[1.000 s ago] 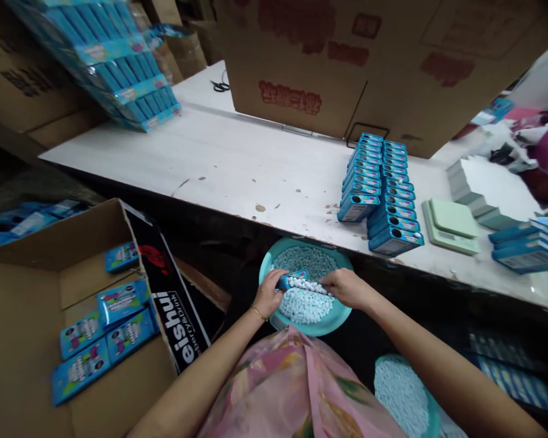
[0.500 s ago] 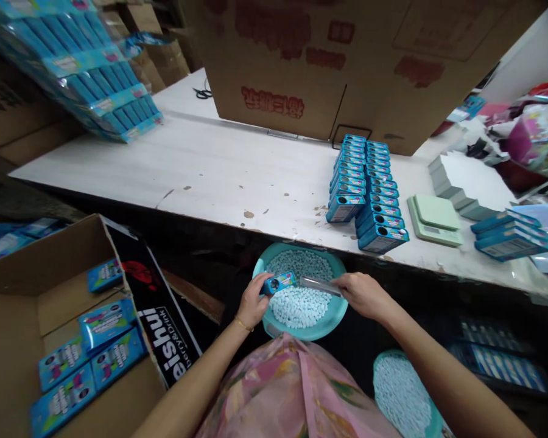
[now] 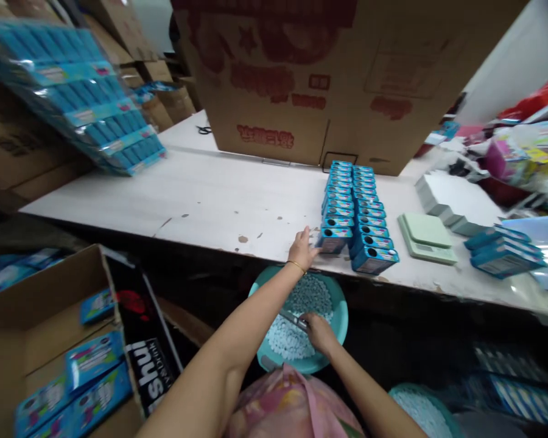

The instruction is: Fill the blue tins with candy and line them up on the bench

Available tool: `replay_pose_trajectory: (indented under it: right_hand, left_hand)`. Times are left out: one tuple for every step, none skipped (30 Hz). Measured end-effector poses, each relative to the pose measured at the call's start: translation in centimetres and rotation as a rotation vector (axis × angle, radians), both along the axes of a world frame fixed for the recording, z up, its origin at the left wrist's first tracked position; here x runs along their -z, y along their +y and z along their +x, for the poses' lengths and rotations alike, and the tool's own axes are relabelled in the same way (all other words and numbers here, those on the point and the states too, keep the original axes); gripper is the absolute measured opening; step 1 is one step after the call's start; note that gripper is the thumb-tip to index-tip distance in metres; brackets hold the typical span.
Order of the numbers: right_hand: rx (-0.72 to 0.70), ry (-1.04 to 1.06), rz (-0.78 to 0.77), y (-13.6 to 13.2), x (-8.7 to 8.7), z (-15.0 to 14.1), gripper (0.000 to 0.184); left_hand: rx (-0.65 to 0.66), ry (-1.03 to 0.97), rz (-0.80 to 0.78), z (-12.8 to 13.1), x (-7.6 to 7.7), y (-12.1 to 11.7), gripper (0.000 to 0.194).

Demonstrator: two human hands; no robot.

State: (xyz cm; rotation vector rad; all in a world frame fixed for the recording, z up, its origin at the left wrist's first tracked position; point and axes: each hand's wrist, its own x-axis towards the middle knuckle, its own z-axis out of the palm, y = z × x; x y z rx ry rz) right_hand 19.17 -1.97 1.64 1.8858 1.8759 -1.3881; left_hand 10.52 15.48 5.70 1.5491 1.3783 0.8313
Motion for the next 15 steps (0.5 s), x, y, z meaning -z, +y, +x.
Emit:
replay_pose_trajectory:
  right_hand:
    - [0.001, -0.004, -0.013, -0.2, 0.1, 0.1, 0.039]
    - [0.0, -0.019, -0.019, -0.4, 0.4, 0.4, 0.04]
    - [-0.001, -0.047, -0.03, -0.7, 0.7, 0.6, 0.04]
    - [-0.007, -0.079, -0.048, -0.9, 1.3, 1.0, 0.04]
    - [-0.041, -0.074, -0.033, -1.1, 2.1, 1.3, 0.042]
    - [-0.065, -0.088, -0.008, -1.4, 2.9, 1.6, 0.043]
    - [-0.092, -0.091, 0.02, -1.6, 3.8, 1.9, 0.044]
    - [-0.113, -0.097, 0.034, -1.8, 4.7, 2.2, 0.043]
    - [-0.134, -0.1, 0.045, -1.9, 5.3, 2.4, 0.043]
    - [-0.151, -0.099, 0.049, -2.0, 5.8, 2.5, 0.042]
    - [-0.165, -0.096, 0.043, -2.1, 6.1, 2.6, 0.041]
    - [-0.176, -0.091, 0.033, -2.1, 6.1, 2.6, 0.04]
    - [-0.188, -0.087, 0.017, -2.1, 6.0, 2.5, 0.039]
    - [-0.199, -0.087, 0.001, -2.0, 5.8, 2.3, 0.038]
    - [-0.209, -0.09, -0.012, -1.9, 5.6, 2.0, 0.038]
  left_hand:
    - [-0.047, 0.019, 0.037, -1.0, 0.1, -0.4, 0.064]
    - [-0.078, 0.028, 0.095, -2.7, 0.0, -1.1, 0.064]
    - [-0.105, 0.039, 0.168, -5.1, -0.1, -1.9, 0.061]
    - [-0.141, 0.063, 0.238, -8.0, -0.3, -2.8, 0.056]
    - [-0.205, 0.109, 0.291, -11.5, -0.5, -3.9, 0.051]
    - [-0.3, 0.18, 0.317, -15.6, -0.7, -5.1, 0.046]
    - [-0.428, 0.268, 0.31, -19.9, -0.8, -6.6, 0.043]
    - [-0.586, 0.366, 0.261, -24.4, -0.9, -8.3, 0.04]
    - [-0.74, 0.466, 0.172, -28.8, -0.9, -10.3, 0.038]
    - [-0.859, 0.561, 0.031, -32.9, -0.7, -12.5, 0.036]
    - [-0.848, 0.632, -0.172, -36.3, -0.3, -14.8, 0.033]
    - [-0.698, 0.659, -0.396, -39.1, 0.3, -17.2, 0.032]
    - [-0.623, 0.641, -0.488, -40.9, 1.1, -19.4, 0.029]
    - [-0.565, 0.617, -0.538, -42.0, 1.9, -21.6, 0.03]
    - [-0.502, 0.593, -0.571, -42.3, 2.8, -23.4, 0.033]
